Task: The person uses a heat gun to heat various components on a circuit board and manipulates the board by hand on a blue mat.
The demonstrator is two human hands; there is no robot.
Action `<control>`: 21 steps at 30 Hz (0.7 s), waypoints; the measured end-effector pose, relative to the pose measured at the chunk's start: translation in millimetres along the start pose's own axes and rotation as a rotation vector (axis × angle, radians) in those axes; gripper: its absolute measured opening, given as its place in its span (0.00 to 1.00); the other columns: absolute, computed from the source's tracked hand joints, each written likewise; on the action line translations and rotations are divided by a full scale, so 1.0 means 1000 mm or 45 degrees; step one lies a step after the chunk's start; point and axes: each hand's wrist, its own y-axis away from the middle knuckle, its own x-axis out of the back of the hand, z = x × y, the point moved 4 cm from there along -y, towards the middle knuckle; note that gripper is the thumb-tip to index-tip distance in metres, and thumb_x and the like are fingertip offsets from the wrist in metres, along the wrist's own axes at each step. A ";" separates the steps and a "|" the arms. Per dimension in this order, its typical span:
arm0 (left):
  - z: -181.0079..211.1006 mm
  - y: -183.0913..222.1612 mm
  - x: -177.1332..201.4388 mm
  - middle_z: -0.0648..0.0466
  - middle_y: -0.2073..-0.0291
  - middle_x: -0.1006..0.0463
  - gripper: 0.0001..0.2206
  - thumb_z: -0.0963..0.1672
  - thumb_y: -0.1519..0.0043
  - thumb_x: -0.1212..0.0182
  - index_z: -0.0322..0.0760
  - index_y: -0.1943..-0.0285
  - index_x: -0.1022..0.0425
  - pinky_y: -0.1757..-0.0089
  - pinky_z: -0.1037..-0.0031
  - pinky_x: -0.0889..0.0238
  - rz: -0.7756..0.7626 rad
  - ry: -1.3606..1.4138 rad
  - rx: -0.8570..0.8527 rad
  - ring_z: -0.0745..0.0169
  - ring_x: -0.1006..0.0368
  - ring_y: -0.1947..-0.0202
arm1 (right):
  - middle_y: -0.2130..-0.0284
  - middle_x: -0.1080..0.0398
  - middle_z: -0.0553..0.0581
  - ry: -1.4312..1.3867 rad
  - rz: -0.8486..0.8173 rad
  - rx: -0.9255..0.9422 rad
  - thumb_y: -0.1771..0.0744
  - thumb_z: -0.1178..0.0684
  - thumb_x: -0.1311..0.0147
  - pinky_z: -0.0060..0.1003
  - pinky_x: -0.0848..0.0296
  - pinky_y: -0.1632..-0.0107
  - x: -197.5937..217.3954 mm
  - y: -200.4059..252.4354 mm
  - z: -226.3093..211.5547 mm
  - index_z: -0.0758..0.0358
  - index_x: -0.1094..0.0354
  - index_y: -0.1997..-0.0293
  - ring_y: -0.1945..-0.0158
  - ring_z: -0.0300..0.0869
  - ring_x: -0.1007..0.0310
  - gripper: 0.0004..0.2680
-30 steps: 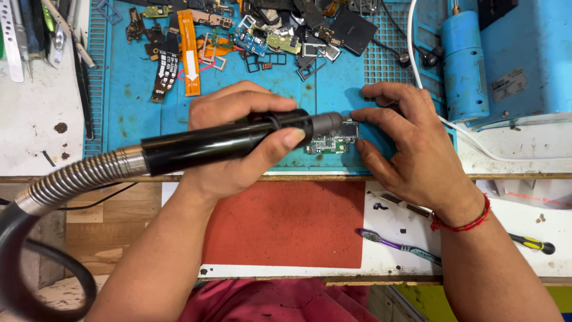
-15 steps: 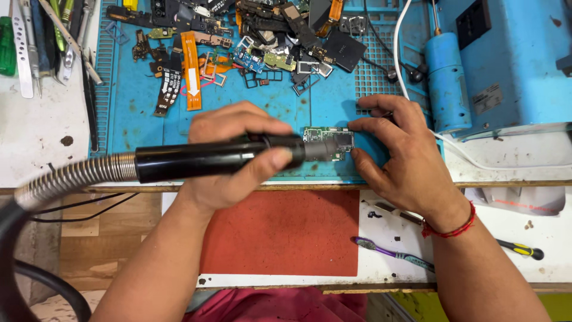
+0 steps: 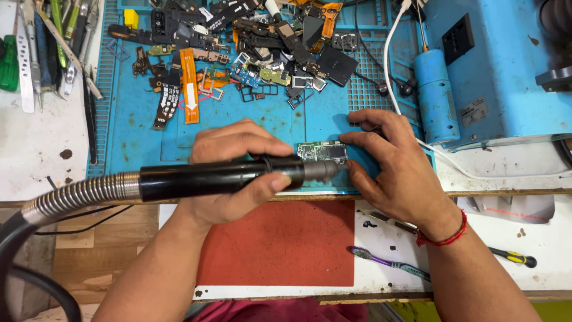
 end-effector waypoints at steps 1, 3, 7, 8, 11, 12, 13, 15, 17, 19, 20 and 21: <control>-0.002 0.001 0.000 0.50 0.63 0.18 0.15 0.48 0.39 0.30 0.32 0.53 0.19 0.61 0.78 0.28 0.066 -0.062 0.051 0.66 0.21 0.65 | 0.41 0.35 0.63 0.002 0.009 0.005 0.38 0.59 0.38 0.46 0.33 0.38 0.000 0.000 0.000 0.64 0.27 0.48 0.39 0.56 0.35 0.14; -0.006 0.001 0.001 0.50 0.62 0.17 0.14 0.48 0.37 0.30 0.32 0.53 0.18 0.60 0.76 0.28 0.194 -0.193 0.148 0.64 0.20 0.63 | 0.42 0.35 0.64 -0.001 0.022 -0.001 0.38 0.59 0.38 0.46 0.33 0.38 0.000 0.000 -0.001 0.64 0.27 0.49 0.39 0.56 0.35 0.14; -0.005 0.001 0.000 0.50 0.64 0.17 0.15 0.50 0.39 0.30 0.33 0.54 0.18 0.63 0.79 0.28 0.037 -0.026 0.053 0.66 0.21 0.67 | 0.42 0.35 0.64 0.016 0.033 -0.012 0.39 0.59 0.38 0.47 0.34 0.38 -0.001 -0.001 0.000 0.64 0.27 0.50 0.39 0.56 0.35 0.13; -0.005 0.002 -0.001 0.50 0.63 0.17 0.15 0.50 0.38 0.30 0.33 0.54 0.18 0.61 0.78 0.27 0.080 -0.091 0.067 0.66 0.20 0.65 | 0.42 0.35 0.63 0.032 0.032 -0.006 0.39 0.59 0.38 0.47 0.34 0.38 -0.001 0.000 0.000 0.65 0.26 0.50 0.39 0.57 0.35 0.13; -0.006 0.001 -0.002 0.50 0.62 0.17 0.16 0.50 0.38 0.30 0.33 0.53 0.18 0.61 0.77 0.26 0.110 -0.052 0.095 0.64 0.20 0.63 | 0.42 0.35 0.64 -0.005 0.023 -0.018 0.38 0.59 0.38 0.47 0.33 0.37 -0.001 0.000 -0.001 0.65 0.27 0.49 0.39 0.57 0.35 0.13; -0.006 0.000 -0.002 0.50 0.62 0.17 0.16 0.50 0.38 0.30 0.33 0.53 0.18 0.61 0.77 0.26 0.101 -0.002 0.103 0.64 0.20 0.63 | 0.42 0.35 0.64 0.008 0.021 -0.010 0.38 0.59 0.38 0.47 0.34 0.37 -0.001 0.000 -0.002 0.65 0.27 0.49 0.39 0.57 0.35 0.14; -0.005 0.000 -0.002 0.50 0.63 0.17 0.16 0.50 0.39 0.30 0.33 0.53 0.18 0.61 0.77 0.26 0.089 -0.053 0.093 0.65 0.20 0.64 | 0.42 0.35 0.64 0.020 0.023 -0.005 0.39 0.59 0.38 0.48 0.34 0.37 -0.001 0.000 -0.002 0.65 0.27 0.49 0.38 0.57 0.35 0.14; -0.002 0.000 -0.004 0.50 0.64 0.17 0.15 0.49 0.40 0.29 0.34 0.55 0.18 0.61 0.78 0.26 0.063 -0.152 0.075 0.66 0.19 0.64 | 0.42 0.35 0.64 0.029 0.026 0.007 0.39 0.59 0.38 0.49 0.35 0.37 0.000 -0.001 -0.002 0.66 0.27 0.49 0.38 0.57 0.35 0.14; -0.005 -0.002 -0.001 0.50 0.62 0.17 0.14 0.48 0.39 0.29 0.32 0.53 0.18 0.60 0.77 0.27 0.102 -0.113 0.117 0.65 0.20 0.63 | 0.42 0.35 0.64 0.024 0.029 0.012 0.39 0.59 0.38 0.49 0.35 0.36 0.000 -0.001 -0.002 0.66 0.27 0.49 0.38 0.58 0.35 0.14; -0.005 -0.002 0.000 0.49 0.62 0.17 0.15 0.48 0.39 0.30 0.32 0.52 0.19 0.60 0.78 0.28 0.080 -0.061 0.112 0.65 0.20 0.63 | 0.42 0.35 0.65 0.017 0.028 0.000 0.39 0.59 0.38 0.49 0.35 0.37 0.000 0.000 -0.001 0.66 0.27 0.49 0.38 0.58 0.36 0.14; -0.003 0.000 0.001 0.50 0.61 0.17 0.15 0.48 0.39 0.30 0.32 0.52 0.19 0.60 0.79 0.28 0.040 -0.031 0.086 0.66 0.20 0.64 | 0.42 0.35 0.65 0.014 0.028 -0.005 0.39 0.59 0.38 0.49 0.35 0.37 -0.001 0.000 0.000 0.66 0.27 0.49 0.38 0.58 0.36 0.14; -0.002 0.001 0.000 0.50 0.61 0.17 0.15 0.48 0.40 0.30 0.32 0.52 0.19 0.61 0.80 0.27 0.003 0.000 0.060 0.66 0.20 0.65 | 0.42 0.35 0.65 0.007 0.024 -0.013 0.39 0.59 0.38 0.48 0.34 0.37 -0.001 0.000 0.000 0.65 0.27 0.49 0.39 0.57 0.35 0.14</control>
